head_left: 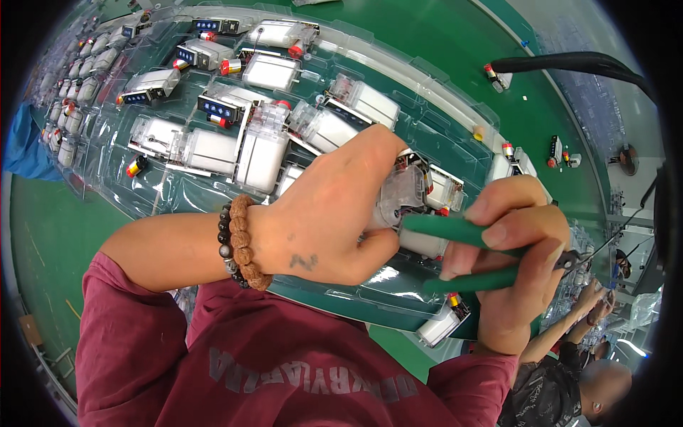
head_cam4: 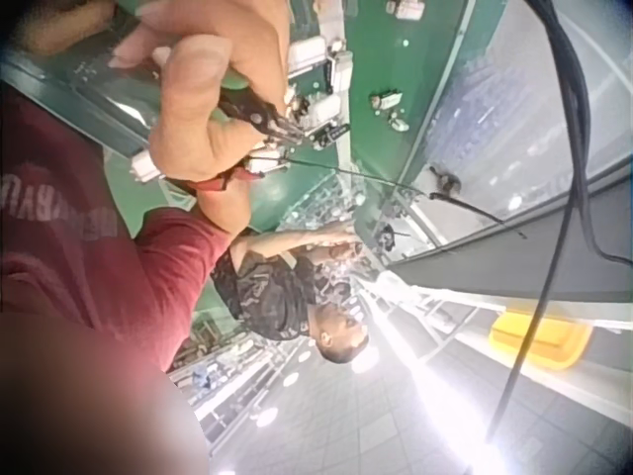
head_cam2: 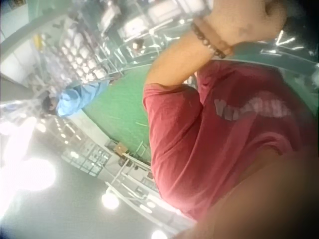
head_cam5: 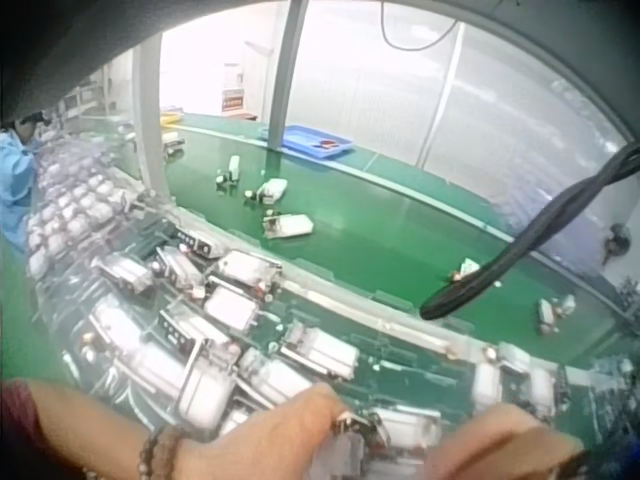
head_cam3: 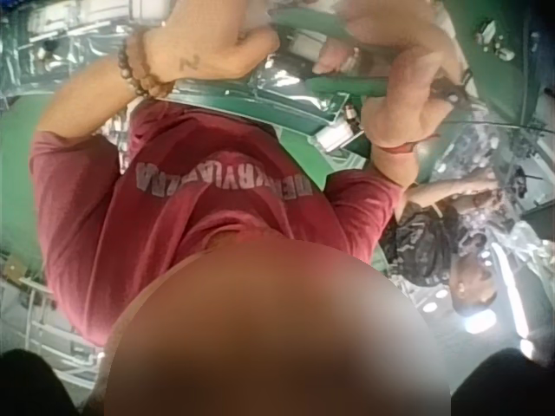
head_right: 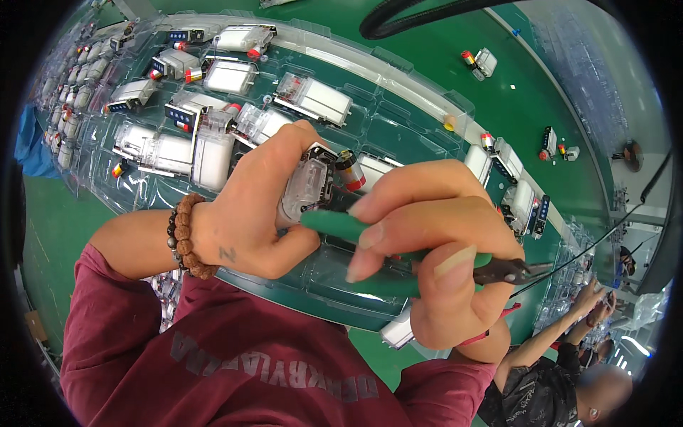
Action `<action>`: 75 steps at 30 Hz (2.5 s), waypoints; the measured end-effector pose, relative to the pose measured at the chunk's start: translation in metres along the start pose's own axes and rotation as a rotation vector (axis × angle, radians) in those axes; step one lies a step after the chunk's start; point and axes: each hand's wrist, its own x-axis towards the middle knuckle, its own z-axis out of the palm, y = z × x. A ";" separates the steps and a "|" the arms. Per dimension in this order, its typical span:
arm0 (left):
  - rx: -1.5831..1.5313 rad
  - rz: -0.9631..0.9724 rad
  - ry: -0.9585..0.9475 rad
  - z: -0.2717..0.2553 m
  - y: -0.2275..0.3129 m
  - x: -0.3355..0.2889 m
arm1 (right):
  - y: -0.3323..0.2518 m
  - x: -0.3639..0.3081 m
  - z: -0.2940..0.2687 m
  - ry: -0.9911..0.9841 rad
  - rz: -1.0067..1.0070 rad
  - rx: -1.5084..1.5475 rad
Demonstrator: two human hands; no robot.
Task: The person uses a green-handled tool to manipulate wires and components on small white electronic devices arranged on a green workbench. They repeatedly pick up a device, adjust internal parts, and place it back down while another person works nearby.
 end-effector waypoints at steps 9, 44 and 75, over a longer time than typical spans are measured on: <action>-0.020 -0.020 -0.008 0.001 -0.003 -0.001 | 0.003 -0.005 0.003 -0.011 -0.045 -0.137; 0.150 -0.073 0.031 -0.001 0.003 -0.003 | 0.014 -0.020 0.012 0.166 -0.248 -0.159; 0.147 -0.113 -0.010 0.004 0.000 -0.007 | 0.009 -0.015 0.000 0.143 -0.065 -0.096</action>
